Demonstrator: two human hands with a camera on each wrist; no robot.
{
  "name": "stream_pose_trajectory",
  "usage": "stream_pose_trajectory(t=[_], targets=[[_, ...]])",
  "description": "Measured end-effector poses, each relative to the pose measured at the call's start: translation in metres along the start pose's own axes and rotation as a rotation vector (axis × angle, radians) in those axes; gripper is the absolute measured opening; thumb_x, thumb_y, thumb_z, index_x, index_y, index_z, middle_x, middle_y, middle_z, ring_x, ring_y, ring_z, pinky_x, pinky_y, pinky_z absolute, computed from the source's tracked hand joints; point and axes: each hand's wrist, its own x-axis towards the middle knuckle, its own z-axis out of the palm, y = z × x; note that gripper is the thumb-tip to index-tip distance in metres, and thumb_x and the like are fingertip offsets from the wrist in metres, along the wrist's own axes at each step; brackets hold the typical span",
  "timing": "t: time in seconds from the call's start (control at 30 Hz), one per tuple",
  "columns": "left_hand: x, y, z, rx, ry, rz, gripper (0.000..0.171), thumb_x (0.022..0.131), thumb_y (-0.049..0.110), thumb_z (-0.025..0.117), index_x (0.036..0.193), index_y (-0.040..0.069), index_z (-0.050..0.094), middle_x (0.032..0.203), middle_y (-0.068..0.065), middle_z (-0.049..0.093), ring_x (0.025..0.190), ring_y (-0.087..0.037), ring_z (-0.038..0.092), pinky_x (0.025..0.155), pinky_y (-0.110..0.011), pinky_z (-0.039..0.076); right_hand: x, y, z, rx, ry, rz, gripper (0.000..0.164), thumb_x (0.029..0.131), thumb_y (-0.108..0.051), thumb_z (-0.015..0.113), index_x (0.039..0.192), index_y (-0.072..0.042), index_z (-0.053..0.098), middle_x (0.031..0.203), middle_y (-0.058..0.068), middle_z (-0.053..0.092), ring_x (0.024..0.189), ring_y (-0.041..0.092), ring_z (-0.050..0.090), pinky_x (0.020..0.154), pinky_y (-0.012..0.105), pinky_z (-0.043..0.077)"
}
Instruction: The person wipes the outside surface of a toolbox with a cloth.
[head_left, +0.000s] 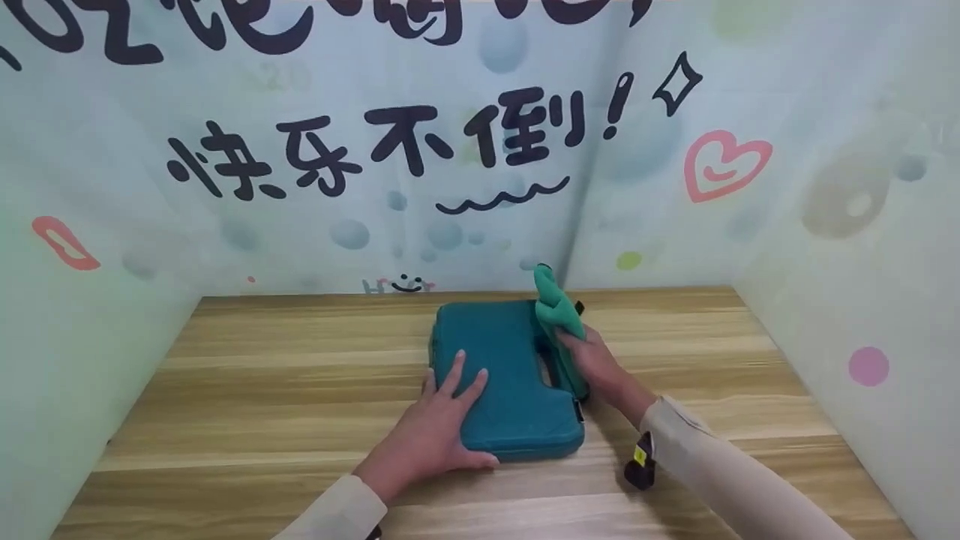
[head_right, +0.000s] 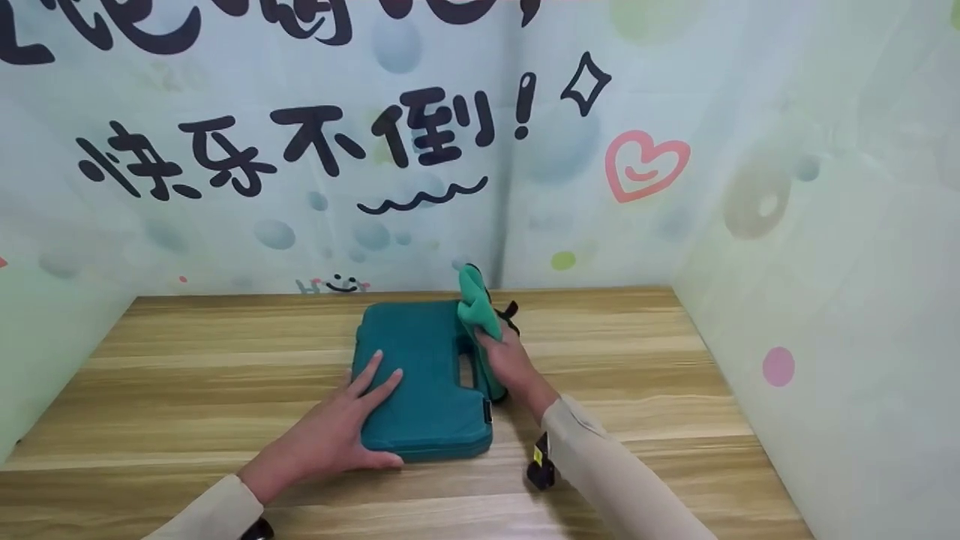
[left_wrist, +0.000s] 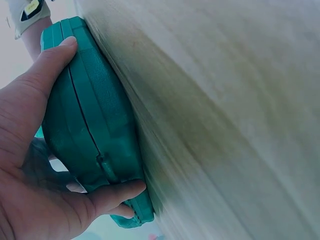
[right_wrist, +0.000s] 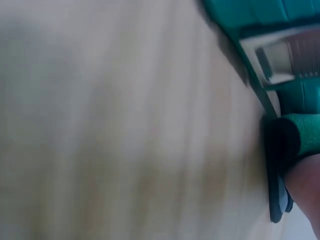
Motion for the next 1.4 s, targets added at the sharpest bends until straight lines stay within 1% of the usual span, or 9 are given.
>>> stream_pose_trajectory(t=[0.23, 0.4, 0.53, 0.77, 0.97, 1.07, 1.17, 1.27, 1.4], targets=[[-0.004, -0.005, 0.001, 0.029, 0.021, -0.02, 0.12, 0.07, 0.079, 0.073, 0.164, 0.02, 0.024, 0.169, -0.015, -0.001, 0.14, -0.065, 0.012, 0.092, -0.071, 0.043, -0.037, 0.003, 0.012, 0.027, -0.031, 0.022, 0.066, 0.108, -0.034, 0.051, 0.16, -0.004, 0.023, 0.16, 0.012, 0.031, 0.147, 0.03, 0.023, 0.118, 0.055, 0.014], [-0.003, -0.008, -0.001, 0.016, 0.028, -0.027, 0.12, 0.07, 0.078, 0.074, 0.164, 0.021, 0.025, 0.169, -0.014, -0.002, 0.14, -0.064, 0.013, 0.093, -0.071, 0.042, -0.059, 0.001, 0.021, 0.048, 0.013, 0.04, 0.065, 0.105, -0.032, 0.055, 0.157, -0.001, 0.03, 0.156, 0.012, 0.037, 0.144, 0.029, 0.028, 0.118, 0.052, 0.018], [-0.001, -0.009, -0.001, 0.005, 0.024, -0.033, 0.12, 0.07, 0.078, 0.075, 0.164, 0.022, 0.024, 0.169, -0.013, -0.002, 0.141, -0.063, 0.012, 0.094, -0.072, 0.041, -0.069, 0.002, 0.025, 0.062, 0.057, 0.043, 0.062, 0.104, -0.028, 0.057, 0.154, 0.0, 0.034, 0.152, 0.014, 0.042, 0.141, 0.029, 0.032, 0.117, 0.051, 0.02], [0.002, -0.006, 0.003, 0.037, 0.046, -0.019, 0.12, 0.07, 0.077, 0.075, 0.163, 0.021, 0.025, 0.169, -0.014, 0.0, 0.14, -0.064, 0.015, 0.091, -0.07, 0.045, -0.082, 0.005, 0.028, 0.169, 0.053, 0.026, 0.064, 0.105, -0.023, 0.055, 0.158, -0.001, 0.025, 0.157, 0.013, 0.033, 0.144, 0.029, 0.025, 0.118, 0.049, 0.015], [0.004, -0.002, 0.003, 0.03, 0.035, -0.026, 0.12, 0.071, 0.077, 0.075, 0.164, 0.022, 0.024, 0.169, -0.012, -0.002, 0.141, -0.062, 0.013, 0.095, -0.07, 0.043, -0.093, 0.003, 0.029, 0.136, 0.065, 0.044, 0.069, 0.105, -0.027, 0.055, 0.159, -0.002, 0.02, 0.16, 0.013, 0.027, 0.147, 0.029, 0.019, 0.119, 0.052, 0.01], [0.004, -0.002, 0.004, 0.03, 0.037, -0.021, 0.119, 0.071, 0.077, 0.075, 0.164, 0.022, 0.025, 0.169, -0.013, -0.002, 0.141, -0.063, 0.013, 0.094, -0.069, 0.043, -0.097, 0.002, 0.03, 0.103, 0.058, 0.049, 0.069, 0.106, -0.029, 0.054, 0.159, -0.002, 0.02, 0.161, 0.014, 0.027, 0.148, 0.03, 0.019, 0.119, 0.054, 0.01], [0.004, -0.002, 0.004, 0.038, 0.039, -0.021, 0.119, 0.071, 0.078, 0.074, 0.164, 0.022, 0.024, 0.169, -0.013, -0.002, 0.141, -0.063, 0.013, 0.093, -0.069, 0.044, -0.1, 0.003, 0.032, 0.031, 0.042, 0.01, 0.066, 0.107, -0.027, 0.052, 0.159, 0.001, 0.022, 0.161, 0.015, 0.028, 0.148, 0.031, 0.02, 0.119, 0.053, 0.011], [0.004, -0.002, 0.004, 0.039, 0.039, -0.02, 0.12, 0.071, 0.078, 0.074, 0.164, 0.022, 0.024, 0.169, -0.013, -0.002, 0.141, -0.063, 0.013, 0.093, -0.069, 0.044, -0.101, 0.005, 0.034, -0.076, 0.009, -0.093, 0.064, 0.109, -0.022, 0.049, 0.161, 0.001, 0.018, 0.164, 0.013, 0.022, 0.149, 0.028, 0.015, 0.119, 0.051, 0.01], [0.004, -0.003, 0.004, 0.043, 0.034, -0.012, 0.119, 0.071, 0.078, 0.075, 0.164, 0.021, 0.025, 0.169, -0.014, -0.002, 0.141, -0.063, 0.014, 0.094, -0.068, 0.044, -0.106, 0.008, 0.035, -0.259, -0.023, -0.253, 0.067, 0.11, -0.016, 0.045, 0.162, -0.003, 0.005, 0.168, 0.011, 0.009, 0.152, 0.028, 0.004, 0.119, 0.048, 0.007]])
